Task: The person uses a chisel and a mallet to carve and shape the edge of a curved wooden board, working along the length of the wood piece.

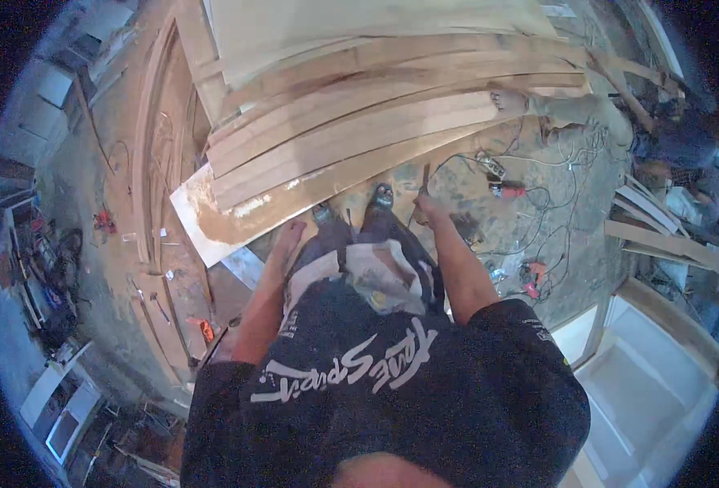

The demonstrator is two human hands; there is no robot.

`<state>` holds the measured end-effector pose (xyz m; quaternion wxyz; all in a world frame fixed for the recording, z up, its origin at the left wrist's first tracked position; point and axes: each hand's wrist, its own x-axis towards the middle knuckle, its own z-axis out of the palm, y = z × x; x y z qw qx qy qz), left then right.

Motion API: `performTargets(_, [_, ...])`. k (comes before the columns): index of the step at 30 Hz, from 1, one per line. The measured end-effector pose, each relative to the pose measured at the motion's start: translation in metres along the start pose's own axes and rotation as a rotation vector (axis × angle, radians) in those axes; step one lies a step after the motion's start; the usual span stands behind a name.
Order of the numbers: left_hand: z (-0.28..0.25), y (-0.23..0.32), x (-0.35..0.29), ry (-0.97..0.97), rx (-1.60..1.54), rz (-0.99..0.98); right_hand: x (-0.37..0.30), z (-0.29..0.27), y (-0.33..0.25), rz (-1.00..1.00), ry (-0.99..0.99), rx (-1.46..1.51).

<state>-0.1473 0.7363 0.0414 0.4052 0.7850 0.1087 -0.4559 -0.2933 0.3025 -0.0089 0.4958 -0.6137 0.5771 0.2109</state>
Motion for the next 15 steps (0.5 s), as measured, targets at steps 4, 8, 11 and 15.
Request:
performTargets(4, [0.061, -0.003, -0.038, -0.11, 0.537, -0.061, 0.035, 0.005, -0.047, -0.4, 0.229, -0.609])
performTargets(8, [0.104, -0.015, -0.07, -0.1, 0.711, -0.341, 0.095, 0.03, -0.097, -0.444, 0.389, -0.638])
performTargets(11, [0.113, -0.031, -0.089, -0.082, 0.727, -0.337, 0.105, 0.14, -0.1, -0.557, 0.435, -1.122])
performTargets(15, [0.105, -0.048, -0.093, -0.051, 0.649, -0.369, 0.038, 0.365, -0.111, -0.608, 0.057, -1.067])
